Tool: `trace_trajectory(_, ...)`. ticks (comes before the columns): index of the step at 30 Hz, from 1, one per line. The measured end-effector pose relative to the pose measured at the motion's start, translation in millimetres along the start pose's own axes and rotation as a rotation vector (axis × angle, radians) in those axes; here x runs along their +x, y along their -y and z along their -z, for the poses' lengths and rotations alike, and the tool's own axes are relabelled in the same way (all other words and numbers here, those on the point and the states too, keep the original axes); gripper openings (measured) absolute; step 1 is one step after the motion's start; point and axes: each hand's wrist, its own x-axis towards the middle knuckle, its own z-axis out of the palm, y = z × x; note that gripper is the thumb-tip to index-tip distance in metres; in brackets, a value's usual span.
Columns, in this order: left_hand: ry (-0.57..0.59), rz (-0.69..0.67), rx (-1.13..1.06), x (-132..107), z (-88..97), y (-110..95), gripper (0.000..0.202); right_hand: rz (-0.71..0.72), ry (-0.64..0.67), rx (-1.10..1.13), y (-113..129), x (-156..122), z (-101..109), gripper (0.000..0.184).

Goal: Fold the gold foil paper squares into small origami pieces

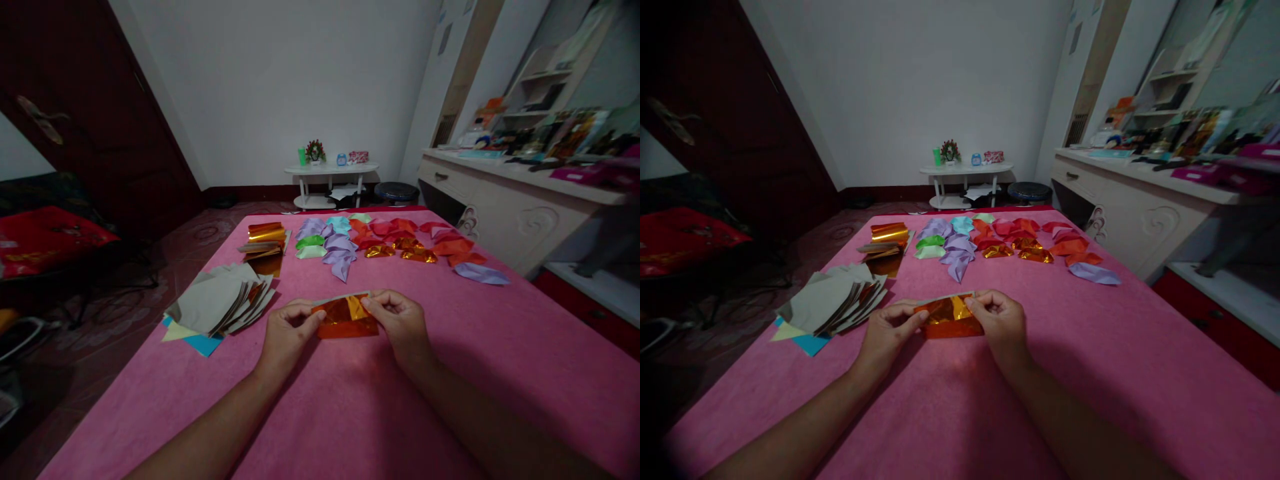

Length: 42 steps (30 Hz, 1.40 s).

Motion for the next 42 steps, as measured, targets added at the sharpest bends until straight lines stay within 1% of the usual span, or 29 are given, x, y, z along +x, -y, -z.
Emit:
trace_trajectory(6,-0.035,0.018,-0.017,0.1,-0.5,1.7,0.019,-0.009,-0.016,-0.022,-2.5,-0.5,0.7,0.024)
trace_trajectory(15,-0.022,0.016,-0.01,-0.7,0.4,0.5,0.021,-0.009,-0.047,-0.017,-1.9,-2.7,1.5,0.025)
trace_trajectory(19,-0.037,0.005,0.027,-2.1,1.7,-0.7,0.024,0.029,-0.053,-0.05,-1.3,-3.3,0.9,0.025)
trace_trajectory(23,-0.078,-0.033,0.031,-2.1,1.5,-1.8,0.018,0.064,-0.059,-0.058,-0.5,-4.1,0.2,0.024)
trace_trajectory(26,-0.102,-0.038,0.014,-1.7,0.6,-2.5,0.016,0.065,-0.055,-0.051,0.3,-4.2,-0.2,0.026)
trace_trajectory(30,-0.127,-0.02,0.007,-1.8,-0.4,-3.0,0.015,0.061,-0.066,-0.033,0.2,-3.6,0.0,0.029)
trace_trajectory(35,-0.125,0.013,-0.023,-1.7,-0.1,-0.6,0.014,0.04,-0.059,0.017,1.3,-3.9,-1.0,0.033)
trace_trajectory(39,-0.149,0.057,-0.052,-0.4,-0.6,2.5,0.017,0.032,-0.047,-0.025,3.3,-4.1,-1.5,0.032)
trace_trajectory(42,-0.135,0.113,-0.117,1.9,-0.3,6.3,0.024,0.008,-0.03,-0.088,0.3,-2.1,-0.7,0.03)
